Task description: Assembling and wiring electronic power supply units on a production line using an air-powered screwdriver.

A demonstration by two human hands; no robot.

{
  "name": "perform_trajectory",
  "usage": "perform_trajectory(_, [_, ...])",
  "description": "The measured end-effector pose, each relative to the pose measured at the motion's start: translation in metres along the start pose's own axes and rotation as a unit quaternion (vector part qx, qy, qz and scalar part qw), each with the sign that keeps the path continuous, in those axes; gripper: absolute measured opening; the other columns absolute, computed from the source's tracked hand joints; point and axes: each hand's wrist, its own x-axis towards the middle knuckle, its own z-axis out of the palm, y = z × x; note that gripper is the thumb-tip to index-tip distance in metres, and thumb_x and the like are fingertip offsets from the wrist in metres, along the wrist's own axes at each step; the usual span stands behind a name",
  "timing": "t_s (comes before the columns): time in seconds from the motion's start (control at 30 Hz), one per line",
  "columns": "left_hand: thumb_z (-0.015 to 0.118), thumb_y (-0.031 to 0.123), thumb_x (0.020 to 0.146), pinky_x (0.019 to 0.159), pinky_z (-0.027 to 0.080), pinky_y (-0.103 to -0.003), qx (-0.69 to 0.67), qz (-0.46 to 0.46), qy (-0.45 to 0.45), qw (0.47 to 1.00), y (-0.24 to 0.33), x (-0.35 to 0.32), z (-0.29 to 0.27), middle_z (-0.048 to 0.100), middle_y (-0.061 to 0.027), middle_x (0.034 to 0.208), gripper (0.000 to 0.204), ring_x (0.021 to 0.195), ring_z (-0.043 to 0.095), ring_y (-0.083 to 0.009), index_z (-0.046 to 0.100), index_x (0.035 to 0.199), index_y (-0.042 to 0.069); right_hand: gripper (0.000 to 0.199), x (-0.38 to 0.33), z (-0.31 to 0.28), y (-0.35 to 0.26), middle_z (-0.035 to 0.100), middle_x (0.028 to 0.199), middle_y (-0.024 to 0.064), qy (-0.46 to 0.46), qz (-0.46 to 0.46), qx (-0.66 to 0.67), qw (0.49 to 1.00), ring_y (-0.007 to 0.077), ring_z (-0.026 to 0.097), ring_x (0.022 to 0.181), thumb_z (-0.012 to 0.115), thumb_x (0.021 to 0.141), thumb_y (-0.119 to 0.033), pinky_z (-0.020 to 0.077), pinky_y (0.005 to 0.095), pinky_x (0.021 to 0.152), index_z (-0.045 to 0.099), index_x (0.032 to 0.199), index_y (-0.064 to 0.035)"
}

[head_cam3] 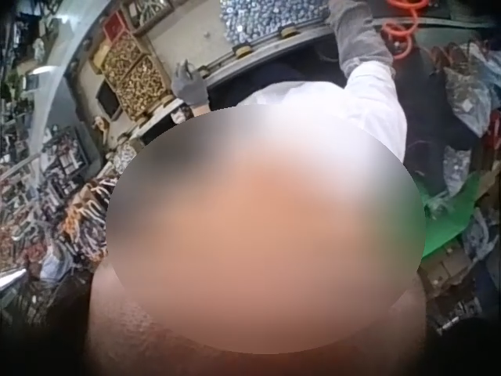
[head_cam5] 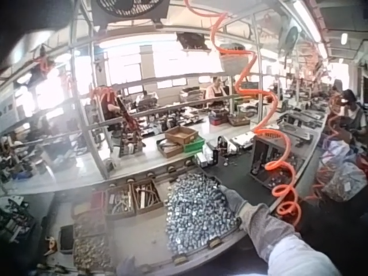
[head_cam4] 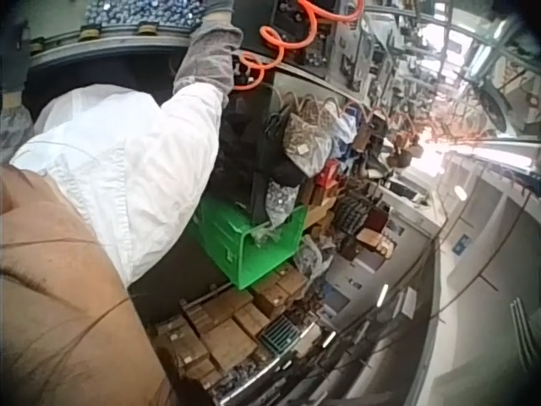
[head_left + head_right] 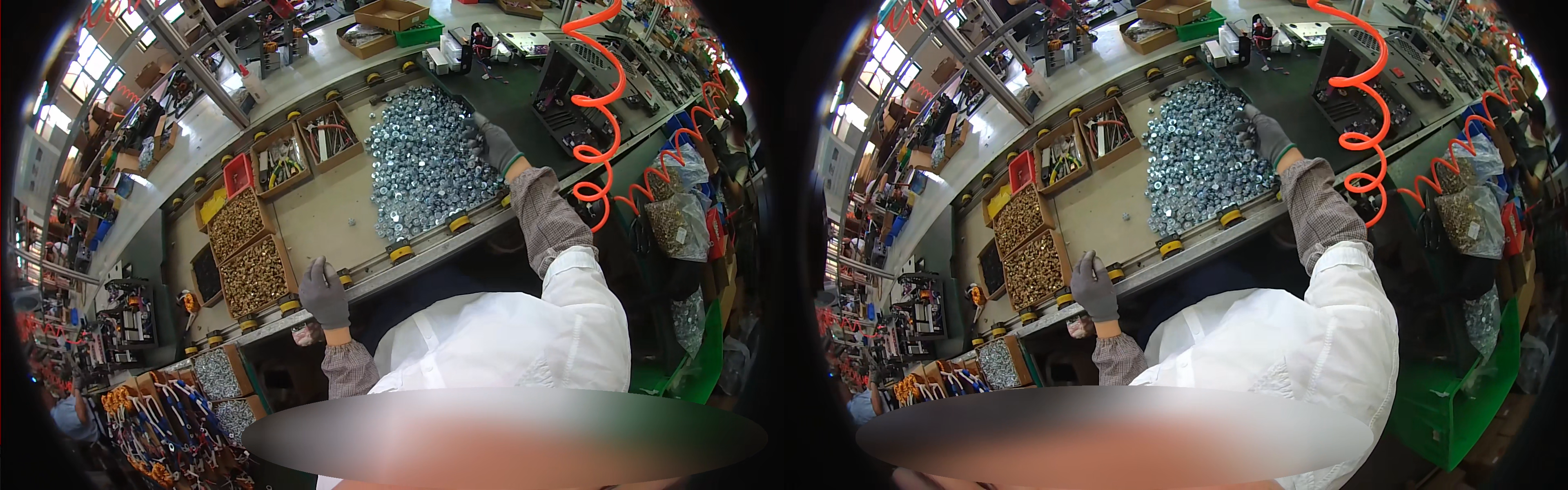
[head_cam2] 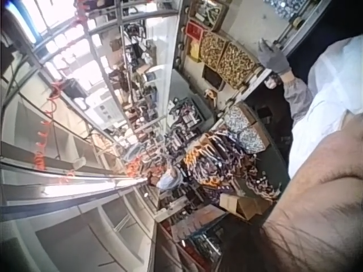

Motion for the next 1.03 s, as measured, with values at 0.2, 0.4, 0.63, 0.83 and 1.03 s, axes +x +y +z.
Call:
perform_trajectory(0.2, [0.062,0.01,0.086,0.073,0.051,-0.04,-0.029,0.025,-0.015,0.999,0.002,0.002,0.004,0.068,-0.0124,0.096,0.013,0.082,0.065,-0.0308,0.068,0.097,0.006,0.059,-0.031,0.03,-0.03,0.062,0.118,0.0188,0.17,0.065,-0.766,0.617,0.0289,0.061,0.112,0.058,0.093,-0.028,0.0502,0.0475,0.089,0.037,0.142,-0.0012])
perform_trajectory(0.4, [0.063,0.012,0.086,0.072,0.051,-0.04,-0.024,0.037,0.007,0.999,0.001,0.001,0.003,0.068,-0.0109,0.096,0.014,0.081,0.065,-0.0301,0.068,0.097,0.007,0.064,0.03,-0.009,0.035,0.056,0.124,0.028,0.258,0.052,-0.807,0.528,0.0448,0.06,0.107,0.05,0.094,-0.019,0.0493,0.0574,0.086,0.024,0.147,0.0044])
perform_trajectory(0.63, [0.064,0.012,0.085,0.071,0.052,-0.04,-0.023,0.059,-0.038,0.997,0.003,0.004,0.002,0.068,-0.0101,0.096,0.013,0.081,0.065,-0.0294,0.068,0.096,0.008,0.063,0.036,0.092,0.091,0.064,0.109,0.0229,0.25,0.045,-0.8,0.543,0.0368,0.064,0.092,0.046,0.093,-0.019,0.0501,0.0521,0.074,0.024,0.148,0.0042])
perform_trajectory(0.83, [0.06,0.009,0.089,0.079,0.052,-0.034,-0.254,-0.123,-0.128,0.951,0.016,0.004,0.003,0.068,-0.0132,0.096,0.017,0.087,0.066,-0.0254,0.068,0.102,0.002,0.046,-0.095,0.23,0.049,0.068,0.104,0.018,-0.139,-0.185,-0.681,0.695,0.0307,0.069,0.086,0.059,0.085,-0.03,0.0541,0.0439,0.074,0.059,0.124,-0.0046])
perform_trajectory(1.03, [0.059,0.014,0.092,0.089,0.048,-0.033,-0.385,-0.18,-0.279,0.861,0.035,0.048,0.012,0.067,-0.0144,0.11,0.029,0.1,0.065,-0.0274,0.062,0.119,0.004,0.044,-0.169,0.216,0.02,0.066,0.104,0.0228,-0.145,-0.296,-0.505,0.798,0.0331,0.065,0.101,0.063,0.085,-0.039,0.0533,0.0419,0.086,0.064,0.115,-0.0065])
